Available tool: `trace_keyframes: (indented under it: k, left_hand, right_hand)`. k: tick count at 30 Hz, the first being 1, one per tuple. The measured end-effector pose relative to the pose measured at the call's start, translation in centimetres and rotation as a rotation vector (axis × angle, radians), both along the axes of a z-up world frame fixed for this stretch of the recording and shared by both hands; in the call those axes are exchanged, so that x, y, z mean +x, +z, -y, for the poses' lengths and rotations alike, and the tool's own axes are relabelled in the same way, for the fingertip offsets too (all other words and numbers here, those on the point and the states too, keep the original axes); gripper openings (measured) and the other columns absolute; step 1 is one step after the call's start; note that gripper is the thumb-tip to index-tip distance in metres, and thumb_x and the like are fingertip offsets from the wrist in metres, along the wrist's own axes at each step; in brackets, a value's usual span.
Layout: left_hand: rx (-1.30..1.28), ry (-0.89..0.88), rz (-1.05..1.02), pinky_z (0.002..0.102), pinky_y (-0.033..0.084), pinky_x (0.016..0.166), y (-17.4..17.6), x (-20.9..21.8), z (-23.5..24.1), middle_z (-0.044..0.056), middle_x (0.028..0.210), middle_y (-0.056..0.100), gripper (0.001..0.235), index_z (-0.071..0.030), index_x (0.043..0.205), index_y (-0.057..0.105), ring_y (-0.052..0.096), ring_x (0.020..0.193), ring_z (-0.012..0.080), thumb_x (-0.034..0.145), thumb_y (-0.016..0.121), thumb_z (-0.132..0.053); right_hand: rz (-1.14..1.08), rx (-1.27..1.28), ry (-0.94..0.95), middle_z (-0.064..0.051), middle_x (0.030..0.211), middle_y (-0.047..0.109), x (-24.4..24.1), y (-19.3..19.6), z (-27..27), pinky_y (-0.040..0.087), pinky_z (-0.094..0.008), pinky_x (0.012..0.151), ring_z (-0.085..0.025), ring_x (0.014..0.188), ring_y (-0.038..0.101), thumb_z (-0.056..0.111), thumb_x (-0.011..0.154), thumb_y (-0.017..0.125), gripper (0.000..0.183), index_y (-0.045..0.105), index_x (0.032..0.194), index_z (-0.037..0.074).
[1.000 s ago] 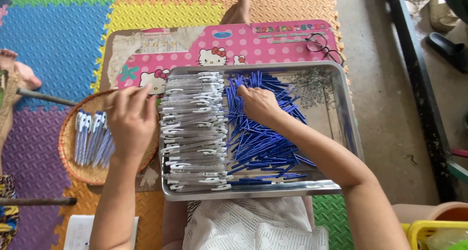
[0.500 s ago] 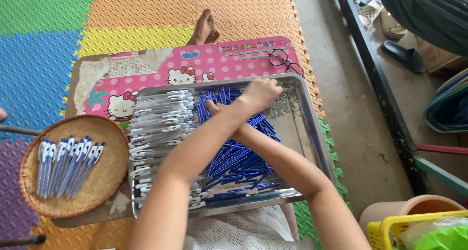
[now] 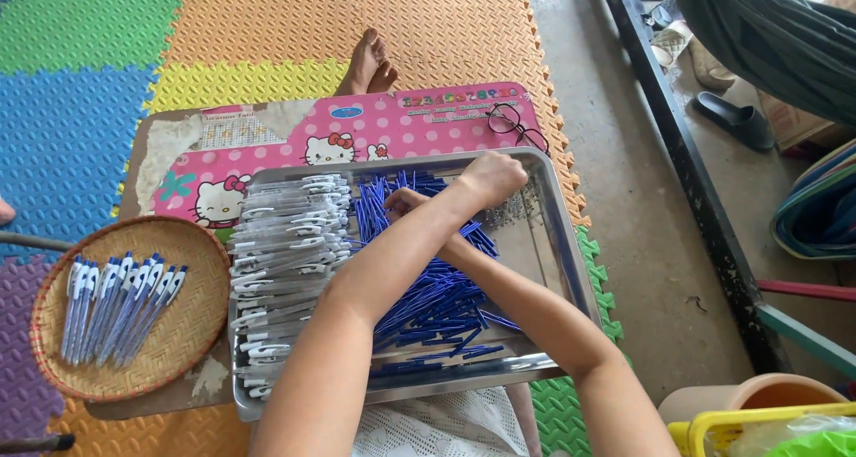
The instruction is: The person assembles blue ballpoint pens by inserting blue ink cartridges into clear plastic pen bodies. They pick up a cartridge and a body from a metal tray, insert the cartridge, and place the completed pen into a woven basket to the left.
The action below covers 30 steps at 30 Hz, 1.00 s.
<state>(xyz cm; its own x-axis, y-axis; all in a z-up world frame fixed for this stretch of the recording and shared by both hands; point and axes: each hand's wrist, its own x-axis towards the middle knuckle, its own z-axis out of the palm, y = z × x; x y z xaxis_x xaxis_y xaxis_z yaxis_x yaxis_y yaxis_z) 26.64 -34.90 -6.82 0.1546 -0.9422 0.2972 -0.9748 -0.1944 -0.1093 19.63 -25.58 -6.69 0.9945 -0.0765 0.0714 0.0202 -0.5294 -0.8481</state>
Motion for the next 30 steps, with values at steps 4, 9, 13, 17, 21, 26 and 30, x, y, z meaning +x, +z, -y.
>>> trace_keyframes:
  k: [4, 9, 13, 17, 21, 26, 30]
  left_hand:
    - [-0.012, 0.039, -0.092, 0.046, 0.063, 0.075, 7.0, -1.0, -3.3, 0.006, 0.083, 0.075, 0.01, -0.019, 0.09, 0.077, 0.077, 0.084, 0.0303, 0.088, 0.067, -0.017]
    - [-0.414, 0.162, -0.813, 0.042, 0.061, 0.081, 14.3, -2.1, -10.7, 0.002, 0.09, 0.08, 0.017, -0.023, 0.105, 0.079, 0.079, 0.087, 0.0244, 0.092, 0.07, -0.03]
    - [-0.65, 0.157, -1.095, 0.031, 0.059, 0.079, 16.3, -5.1, -18.7, 0.0, 0.09, 0.081, 0.016, -0.023, 0.107, 0.08, 0.075, 0.084, 0.0132, 0.093, 0.071, -0.024]
    - [-0.799, 0.127, -1.235, 0.025, 0.055, 0.078, 17.1, -9.1, -25.4, 0.0, 0.086, 0.08, 0.011, -0.018, 0.101, 0.081, 0.068, 0.082, 0.0072, 0.098, 0.071, -0.022]
    - [-0.798, 0.111, -1.215, 0.025, 0.06, 0.079, 15.8, -11.8, -28.2, 0.004, 0.101, 0.079, 0.02, -0.013, 0.105, 0.075, 0.073, 0.092, 0.0139, 0.106, 0.062, -0.028]
    - [-0.935, 0.123, -1.276, 0.022, 0.06, 0.072, 14.7, -14.9, -29.1, 0.004, 0.1, 0.08, 0.017, -0.014, 0.112, 0.075, 0.075, 0.089, 0.013, 0.106, 0.065, -0.026]
    - [-1.177, 0.075, -1.631, 0.037, 0.066, 0.095, 13.6, -18.5, -29.8, 0.007, 0.098, 0.08, 0.012, -0.012, 0.111, 0.078, 0.078, 0.096, 0.0198, 0.103, 0.072, -0.019]
  right_hand:
    - [0.097, 0.195, 0.015, -0.002, 0.089, 0.071, -3.5, 2.1, 2.9, 0.063, -0.034, 0.075, -0.017, 0.082, 0.075, 0.015, 0.095, 0.069, 0.025, 0.064, 0.119, 0.019]
    - [0.288, 0.587, 0.045, -0.025, 0.105, 0.073, -8.5, 5.1, 5.4, 0.067, -0.046, 0.078, -0.034, 0.091, 0.078, -0.008, 0.098, 0.065, 0.021, 0.068, 0.119, -0.01]
    - [0.366, 0.579, -0.015, -0.025, 0.107, 0.072, -12.8, 11.7, 7.2, 0.068, -0.048, 0.079, -0.036, 0.096, 0.079, -0.008, 0.099, 0.066, 0.021, 0.066, 0.12, -0.011]
    - [0.541, 0.607, -0.091, -0.028, 0.104, 0.07, -14.8, 14.4, 7.6, 0.069, -0.043, 0.075, -0.036, 0.087, 0.079, -0.009, 0.101, 0.062, 0.017, 0.06, 0.118, -0.014]
    - [0.597, 0.672, -0.132, -0.016, 0.098, 0.071, -17.3, 17.6, 5.9, 0.068, -0.026, 0.073, -0.029, 0.089, 0.08, 0.001, 0.107, 0.066, 0.01, 0.063, 0.117, 0.0]
    - [0.839, 0.644, -0.214, -0.015, 0.109, 0.065, -18.5, 16.7, 4.8, 0.069, -0.026, 0.076, -0.027, 0.092, 0.078, 0.005, 0.113, 0.062, 0.009, 0.056, 0.119, 0.003]
    - [0.992, 0.597, -0.275, -0.014, 0.115, 0.06, -19.6, 14.1, 5.4, 0.068, -0.032, 0.084, -0.027, 0.096, 0.074, 0.006, 0.111, 0.067, 0.021, 0.052, 0.124, 0.011]
